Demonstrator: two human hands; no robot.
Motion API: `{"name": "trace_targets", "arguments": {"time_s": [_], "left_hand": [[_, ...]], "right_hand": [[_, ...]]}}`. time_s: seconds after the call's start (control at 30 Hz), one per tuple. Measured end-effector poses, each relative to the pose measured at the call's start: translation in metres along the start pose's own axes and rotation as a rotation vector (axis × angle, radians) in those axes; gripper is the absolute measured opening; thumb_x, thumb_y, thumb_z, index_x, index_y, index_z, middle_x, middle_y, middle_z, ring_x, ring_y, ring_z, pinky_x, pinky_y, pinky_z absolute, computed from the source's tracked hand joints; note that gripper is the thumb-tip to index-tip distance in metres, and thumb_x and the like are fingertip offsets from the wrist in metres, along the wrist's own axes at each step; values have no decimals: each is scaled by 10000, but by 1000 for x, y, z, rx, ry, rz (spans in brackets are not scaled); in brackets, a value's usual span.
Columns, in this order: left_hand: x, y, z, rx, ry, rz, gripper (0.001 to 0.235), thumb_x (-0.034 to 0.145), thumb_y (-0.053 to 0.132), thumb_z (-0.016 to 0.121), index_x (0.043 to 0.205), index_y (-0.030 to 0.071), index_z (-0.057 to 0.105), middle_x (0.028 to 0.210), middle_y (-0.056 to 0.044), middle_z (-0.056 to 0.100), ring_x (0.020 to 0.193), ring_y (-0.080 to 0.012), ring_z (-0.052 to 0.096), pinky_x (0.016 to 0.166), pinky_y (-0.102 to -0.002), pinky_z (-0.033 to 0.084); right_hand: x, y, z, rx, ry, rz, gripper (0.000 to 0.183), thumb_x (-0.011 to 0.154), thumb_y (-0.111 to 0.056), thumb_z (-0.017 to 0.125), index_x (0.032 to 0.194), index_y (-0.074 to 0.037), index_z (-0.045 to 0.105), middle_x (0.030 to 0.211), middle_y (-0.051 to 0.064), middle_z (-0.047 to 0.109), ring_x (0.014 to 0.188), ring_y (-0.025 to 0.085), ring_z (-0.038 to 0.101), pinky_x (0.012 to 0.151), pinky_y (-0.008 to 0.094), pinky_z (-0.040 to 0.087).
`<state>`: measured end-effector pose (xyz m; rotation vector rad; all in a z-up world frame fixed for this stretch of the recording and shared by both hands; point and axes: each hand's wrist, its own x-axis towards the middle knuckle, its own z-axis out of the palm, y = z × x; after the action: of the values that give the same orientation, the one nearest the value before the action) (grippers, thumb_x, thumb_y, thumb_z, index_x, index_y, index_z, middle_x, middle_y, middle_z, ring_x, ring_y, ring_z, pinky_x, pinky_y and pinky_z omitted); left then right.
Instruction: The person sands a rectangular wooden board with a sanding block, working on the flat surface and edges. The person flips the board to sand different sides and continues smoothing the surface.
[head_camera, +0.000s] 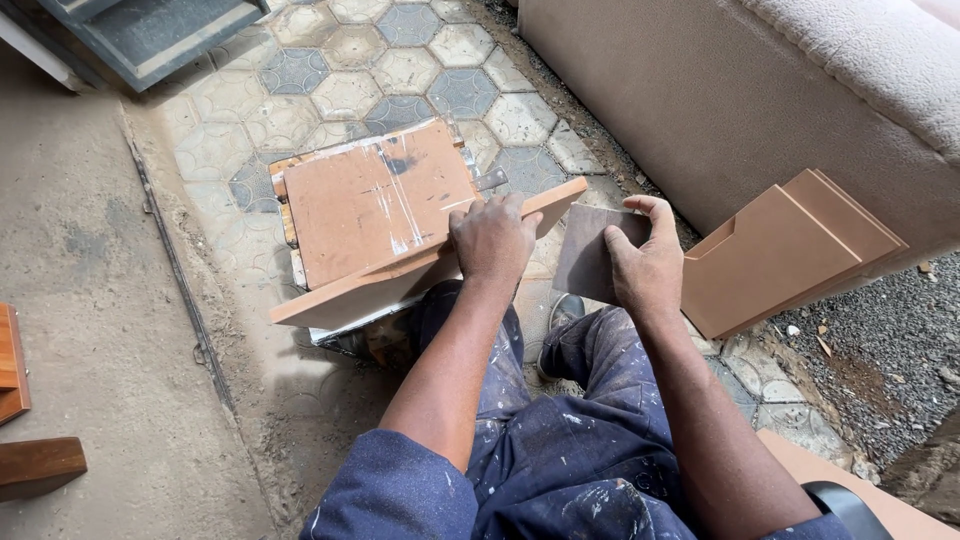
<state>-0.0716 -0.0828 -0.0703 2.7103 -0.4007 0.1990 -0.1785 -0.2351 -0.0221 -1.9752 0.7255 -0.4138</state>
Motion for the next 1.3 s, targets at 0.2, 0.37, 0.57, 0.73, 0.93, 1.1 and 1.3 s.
{"name": "trace_targets", "arguments": {"time_s": [0.2,0.37,0.57,0.73,0.93,1.1,1.3], "left_hand": [[4,14,-30,-53,-181,-61,536,778,624,763,888,99,767,870,-183,759,920,-398,737,763,-545,548],[14,5,-21,-56,-186,-7,526,783,632,738,864,114,776,836,-181,748,911,-401,744,741,-536,573],[7,0,-30,-66,-147,105,489,836,581,725,826,93,749,817,-199,726,901,-417,725,742,-551,584],[17,-18,27,61,-123,111,401,849,562,705,769,169,727,759,-131,713,861,-358,729,703,-501,596],[4,-4,-6,81,-40,170,221,899,336,647,773,185,748,730,-106,709,823,-325,735,667,-469,604],[0,1,-13,20,-49,129,346,875,456,669,723,152,735,729,-158,701,827,-371,722,691,-501,592],[-12,8,-33,37,-5,213,320,896,402,665,778,113,739,758,-162,716,837,-374,729,708,-506,595]], "right_hand": [[11,-4,-12,270,68,145,438,730,-260,910,1067,-179,643,866,-12,546,799,135,539,649,242,394],[52,48,-4,505,43,345,357,732,-261,943,812,-152,612,683,-7,583,620,112,606,530,215,450],[38,38,16,765,-146,499,233,743,-140,866,886,-71,696,782,102,723,644,175,751,575,304,638],[27,19,28,669,-198,427,196,784,-135,835,933,-54,737,779,85,743,640,146,750,565,280,638],[27,23,34,87,-391,170,147,857,-256,731,903,-117,744,672,8,602,656,107,527,582,232,376],[17,10,25,253,-319,300,249,864,-400,768,852,-153,736,631,-1,607,597,78,531,530,190,377],[50,43,31,337,-102,281,214,822,-289,786,741,-156,639,543,40,569,467,99,542,403,195,359]]}}
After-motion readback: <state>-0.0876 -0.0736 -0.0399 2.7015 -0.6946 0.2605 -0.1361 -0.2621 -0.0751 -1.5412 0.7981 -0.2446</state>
